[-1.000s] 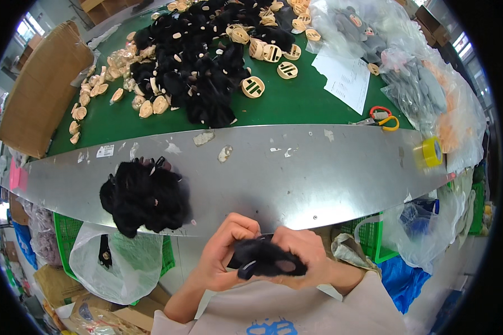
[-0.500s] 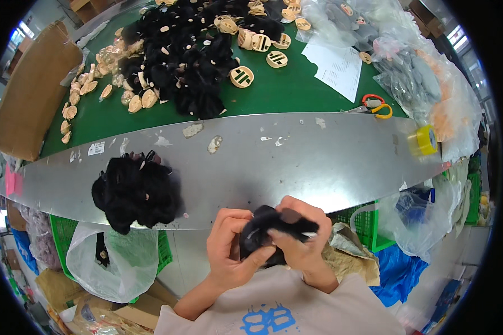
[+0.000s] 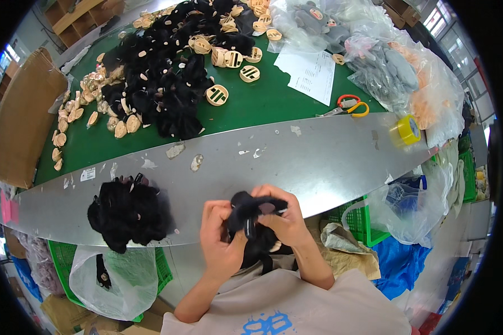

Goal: The person assembles small black plush toys by inserting round beige components into their bodies and securing them with a plastic clip. The person handles each toy one at a time, places the finished items on the table, and repeats the process.

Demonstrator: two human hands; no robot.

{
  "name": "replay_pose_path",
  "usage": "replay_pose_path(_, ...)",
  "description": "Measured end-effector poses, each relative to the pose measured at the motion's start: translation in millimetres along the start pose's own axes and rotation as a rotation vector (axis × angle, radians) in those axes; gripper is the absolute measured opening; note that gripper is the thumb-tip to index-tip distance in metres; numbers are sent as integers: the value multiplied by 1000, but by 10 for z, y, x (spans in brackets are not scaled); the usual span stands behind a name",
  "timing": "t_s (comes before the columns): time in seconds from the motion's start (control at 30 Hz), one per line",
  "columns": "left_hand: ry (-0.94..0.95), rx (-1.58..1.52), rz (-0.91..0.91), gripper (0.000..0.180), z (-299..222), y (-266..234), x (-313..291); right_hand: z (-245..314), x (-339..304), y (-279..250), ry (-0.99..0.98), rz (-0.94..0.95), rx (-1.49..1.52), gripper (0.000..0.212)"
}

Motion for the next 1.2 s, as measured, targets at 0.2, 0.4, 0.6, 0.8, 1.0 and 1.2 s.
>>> replay_pose_path(0.2, 44, 96, -181, 18, 46, 55, 158, -130, 59, -124, -120, -356, -71, 10)
replay_pose_path(0.4, 21, 151, -230, 29, 73, 11, 158, -172, -21, -174, -197, -522, -312, 14)
replay_pose_path(0.6, 151, 298, -323, 27, -238, -206, -37, 115, -5, 144, -405, -248, -471, 17)
replay_pose_path(0.8, 355, 465, -338, 23, -409, -391, -23, 146, -85, 412, -484, -109, -636, 25)
replay_pose_path(1.0, 243, 448, -365, 20, -134, -499, -8, -27, -122, 492, -523, -26, -731, 26)
replay_pose_path(1.2, 199, 284, -401, 22, 32, -598, 6, -28, -65, 632, -470, -18, -724, 27)
Point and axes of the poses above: each hand's wrist, its own x-axis towards the middle knuckle, its own y-axis out of the palm, z = x × y, the point moved 9 cm from there along x, towards the middle knuckle, and after that the axes turned 10 degrees about x, right-handed, at the moved point
